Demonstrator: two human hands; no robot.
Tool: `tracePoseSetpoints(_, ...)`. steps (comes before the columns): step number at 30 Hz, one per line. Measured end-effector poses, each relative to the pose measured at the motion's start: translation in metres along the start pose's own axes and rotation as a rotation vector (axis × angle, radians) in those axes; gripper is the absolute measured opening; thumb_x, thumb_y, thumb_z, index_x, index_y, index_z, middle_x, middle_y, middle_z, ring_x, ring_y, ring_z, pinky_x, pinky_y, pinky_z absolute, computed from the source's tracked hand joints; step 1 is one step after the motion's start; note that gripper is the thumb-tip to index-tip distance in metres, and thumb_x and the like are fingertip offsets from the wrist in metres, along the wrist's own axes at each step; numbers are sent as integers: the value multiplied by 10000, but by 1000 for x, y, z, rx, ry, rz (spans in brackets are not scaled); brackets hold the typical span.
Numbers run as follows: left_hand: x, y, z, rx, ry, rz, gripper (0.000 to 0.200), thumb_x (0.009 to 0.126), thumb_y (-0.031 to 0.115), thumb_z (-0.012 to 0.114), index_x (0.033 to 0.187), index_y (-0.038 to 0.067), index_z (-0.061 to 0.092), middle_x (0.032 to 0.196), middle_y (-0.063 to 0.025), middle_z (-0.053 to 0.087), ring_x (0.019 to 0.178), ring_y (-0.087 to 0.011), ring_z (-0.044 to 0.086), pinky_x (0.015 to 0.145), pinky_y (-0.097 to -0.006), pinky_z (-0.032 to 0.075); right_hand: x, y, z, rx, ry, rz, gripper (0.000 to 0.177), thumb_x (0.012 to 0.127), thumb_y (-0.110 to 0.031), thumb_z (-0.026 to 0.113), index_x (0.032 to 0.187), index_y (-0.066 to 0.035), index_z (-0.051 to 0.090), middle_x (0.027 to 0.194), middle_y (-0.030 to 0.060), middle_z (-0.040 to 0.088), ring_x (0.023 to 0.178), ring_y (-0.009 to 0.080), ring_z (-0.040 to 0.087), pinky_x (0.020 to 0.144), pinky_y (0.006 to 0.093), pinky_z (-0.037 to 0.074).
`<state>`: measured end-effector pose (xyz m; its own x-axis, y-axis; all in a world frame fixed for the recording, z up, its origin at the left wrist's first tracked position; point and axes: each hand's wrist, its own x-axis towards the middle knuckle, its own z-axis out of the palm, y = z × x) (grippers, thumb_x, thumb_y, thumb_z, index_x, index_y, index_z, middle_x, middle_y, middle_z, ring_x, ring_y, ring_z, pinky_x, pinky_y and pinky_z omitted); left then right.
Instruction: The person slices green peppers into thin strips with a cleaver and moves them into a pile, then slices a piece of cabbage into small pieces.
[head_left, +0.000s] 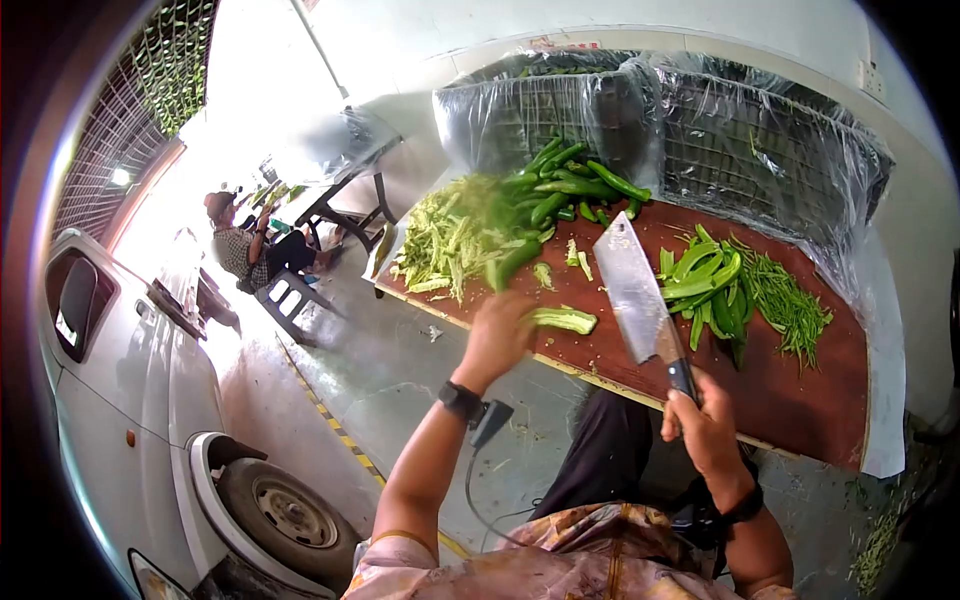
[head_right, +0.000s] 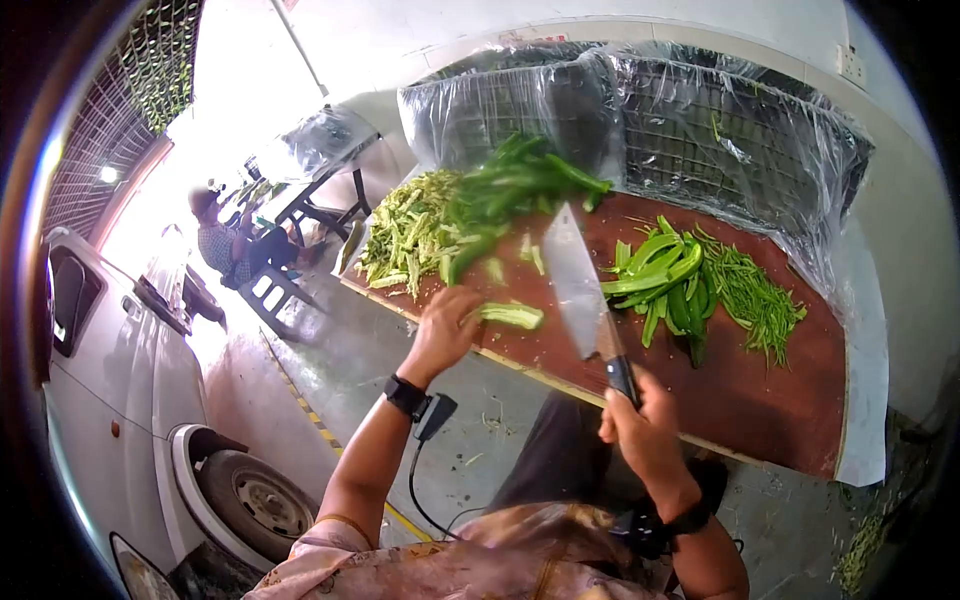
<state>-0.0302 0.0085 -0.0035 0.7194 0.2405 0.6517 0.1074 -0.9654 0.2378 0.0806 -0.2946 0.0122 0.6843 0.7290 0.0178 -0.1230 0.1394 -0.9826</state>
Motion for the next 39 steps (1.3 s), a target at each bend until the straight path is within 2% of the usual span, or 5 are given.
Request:
tracePoseSetpoints(5, -23, 30, 7, 9, 8, -195, 160, 823, 116, 609, 966, 49, 638, 923, -156, 585, 864, -355, 577, 756, -433, 476, -24, -11, -24, -541, 107, -399, 432, 821, -14, 577, 1248, 38, 539, 932, 128, 682, 823, 200, 658, 749, 294, 509)
tracePoseSetpoints(8, -28, 54, 10, 44, 51, -241, 139, 828, 126, 621, 946, 56, 643, 868, -153, 578, 782, -351, 599, 683, -426, 491, -47, -33, -19, -676, 31, -372, 379, 800, 3, 592, 1179, 17, 605, 1016, 197, 679, 921, 274, 673, 803, 328, 507)
tracePoseSetpoints(13, -32, 85, 14, 45, -62, -206, 204, 843, 166, 609, 1007, 46, 631, 837, -134, 543, 752, -321, 578, 649, -406, 477, -57, -41, -8, -1050, 5, -560, 344, 730, -48, 691, 1070, -95, 679, 704, 114, 566, 616, 326, 566, 560, 426, 454)
tracePoseSetpoints(23, -37, 85, 12, 164, 15, -52, 114, 779, 151, 647, 870, 95, 609, 861, -71, 520, 852, -269, 522, 722, -388, 415, -62, -59, 14, -1546, -102, -649, 358, 759, -114, 632, 1108, -168, 685, 690, 96, 472, 560, 268, 538, 477, 367, 431)
tracePoseSetpoints(39, -32, 75, 15, 104, 51, 7, 110, 791, 172, 639, 852, 82, 653, 900, -73, 519, 890, -276, 490, 798, -409, 383, -45, -46, 42, -1634, -81, -681, 351, 771, -129, 598, 1117, -137, 656, 694, 105, 517, 547, 250, 575, 469, 342, 476)
